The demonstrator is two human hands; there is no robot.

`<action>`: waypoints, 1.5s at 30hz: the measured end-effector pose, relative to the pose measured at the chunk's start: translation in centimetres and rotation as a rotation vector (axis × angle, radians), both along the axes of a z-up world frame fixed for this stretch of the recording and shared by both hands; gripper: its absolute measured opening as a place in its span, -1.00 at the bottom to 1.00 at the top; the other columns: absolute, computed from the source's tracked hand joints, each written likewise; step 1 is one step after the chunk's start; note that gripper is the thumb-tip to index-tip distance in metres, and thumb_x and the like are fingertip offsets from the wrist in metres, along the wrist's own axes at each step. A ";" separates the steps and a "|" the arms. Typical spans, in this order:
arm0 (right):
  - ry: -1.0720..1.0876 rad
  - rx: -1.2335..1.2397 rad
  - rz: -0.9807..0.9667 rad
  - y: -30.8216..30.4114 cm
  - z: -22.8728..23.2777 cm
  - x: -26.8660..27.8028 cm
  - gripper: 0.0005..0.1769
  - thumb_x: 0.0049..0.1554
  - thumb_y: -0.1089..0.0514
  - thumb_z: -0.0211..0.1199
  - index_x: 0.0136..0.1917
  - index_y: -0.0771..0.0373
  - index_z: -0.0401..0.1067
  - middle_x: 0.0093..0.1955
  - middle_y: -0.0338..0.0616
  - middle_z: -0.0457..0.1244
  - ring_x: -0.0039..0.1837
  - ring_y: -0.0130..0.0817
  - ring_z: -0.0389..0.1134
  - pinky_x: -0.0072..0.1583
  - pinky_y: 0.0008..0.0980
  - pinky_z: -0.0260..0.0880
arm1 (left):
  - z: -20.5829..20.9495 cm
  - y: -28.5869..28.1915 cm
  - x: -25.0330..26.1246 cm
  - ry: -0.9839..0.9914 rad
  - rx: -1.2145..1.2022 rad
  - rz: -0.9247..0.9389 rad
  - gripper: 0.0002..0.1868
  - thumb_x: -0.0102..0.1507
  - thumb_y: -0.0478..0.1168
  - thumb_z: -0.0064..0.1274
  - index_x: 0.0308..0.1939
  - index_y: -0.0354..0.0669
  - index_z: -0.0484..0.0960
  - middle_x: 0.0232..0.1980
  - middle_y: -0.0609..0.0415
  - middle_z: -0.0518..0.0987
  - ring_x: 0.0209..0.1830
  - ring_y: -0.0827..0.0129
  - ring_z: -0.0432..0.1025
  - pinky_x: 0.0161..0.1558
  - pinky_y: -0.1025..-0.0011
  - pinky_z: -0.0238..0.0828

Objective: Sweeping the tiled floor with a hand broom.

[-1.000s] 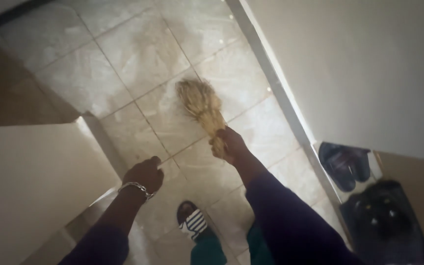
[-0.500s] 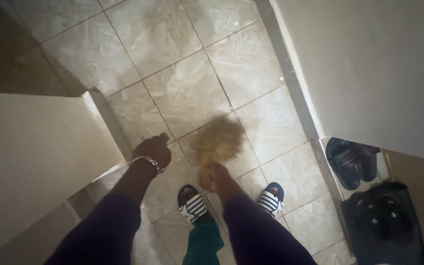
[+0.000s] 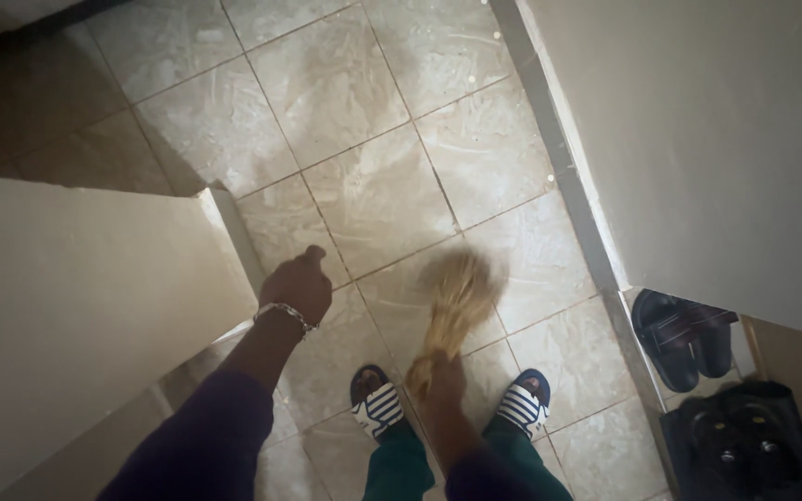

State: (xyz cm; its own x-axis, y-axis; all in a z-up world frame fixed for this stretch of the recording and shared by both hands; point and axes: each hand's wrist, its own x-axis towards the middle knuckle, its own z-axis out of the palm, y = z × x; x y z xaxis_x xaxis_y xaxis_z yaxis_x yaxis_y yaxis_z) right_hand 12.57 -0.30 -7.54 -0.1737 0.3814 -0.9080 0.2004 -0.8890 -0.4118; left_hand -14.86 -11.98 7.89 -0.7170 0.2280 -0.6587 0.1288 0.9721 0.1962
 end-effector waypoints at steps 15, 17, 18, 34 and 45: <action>0.240 0.024 0.353 11.5 -0.7 -5.7 -0.72 0.23 0.05 0.21 0.16 0.18 0.32 -0.14 0.02 0.29 -0.22 -0.16 0.32 -0.20 -0.16 0.43 | -2.3 2.1 2.1 0.023 0.034 -0.165 -0.67 0.26 -0.19 -0.14 0.10 -0.06 0.51 0.05 -0.12 0.64 0.07 -0.03 0.54 0.11 -0.01 0.46; 0.222 0.086 0.260 14.4 -0.6 -3.5 -0.73 0.21 0.08 0.18 0.18 0.10 0.30 -0.17 0.00 0.27 -0.25 -0.18 0.30 -0.21 -0.15 0.38 | -3.5 2.9 2.3 0.018 0.039 -0.194 -0.67 0.27 -0.16 -0.13 0.09 -0.06 0.52 0.04 -0.13 0.63 0.08 -0.03 0.53 0.11 0.01 0.46; 0.200 0.139 0.172 15.6 -0.8 -2.3 -0.71 0.20 0.10 0.15 0.20 0.03 0.28 -0.20 -0.02 0.26 -0.29 -0.21 0.27 -0.23 -0.14 0.33 | -4.2 3.1 2.6 0.009 0.037 -0.217 -0.68 0.27 -0.14 -0.13 0.08 -0.06 0.52 0.03 -0.14 0.63 0.08 -0.03 0.52 0.12 0.03 0.46; 0.282 -0.255 0.530 10.0 5.5 -10.8 -0.56 0.17 0.17 0.17 0.33 0.01 0.35 -0.18 -0.08 0.28 -0.26 -0.23 0.33 -0.26 -0.18 0.39 | -6.3 -0.4 7.1 -0.175 -0.032 -0.219 -0.60 0.23 -0.09 -0.07 0.15 0.01 0.53 0.17 -0.06 0.60 0.22 0.04 0.49 0.27 0.05 0.39; 0.190 -0.161 0.303 20.1 6.2 -0.3 -0.71 0.19 -0.01 0.11 0.15 0.07 0.33 -0.15 0.05 0.34 -0.20 -0.10 0.37 -0.26 -0.18 0.40 | -1.0 2.3 2.0 -0.074 0.114 -0.135 -0.66 0.27 -0.09 -0.08 0.08 -0.09 0.53 0.06 -0.17 0.63 0.12 -0.04 0.52 0.19 0.04 0.44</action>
State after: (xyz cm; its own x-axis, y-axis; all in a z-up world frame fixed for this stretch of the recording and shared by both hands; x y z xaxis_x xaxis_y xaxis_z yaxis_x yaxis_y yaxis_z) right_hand 12.23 19.83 -1.35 -0.4272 0.1426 -0.8928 0.3975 -0.8573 -0.3272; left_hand -12.89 -9.69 6.88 -0.6255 0.3948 -0.6729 0.2378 0.9179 0.3175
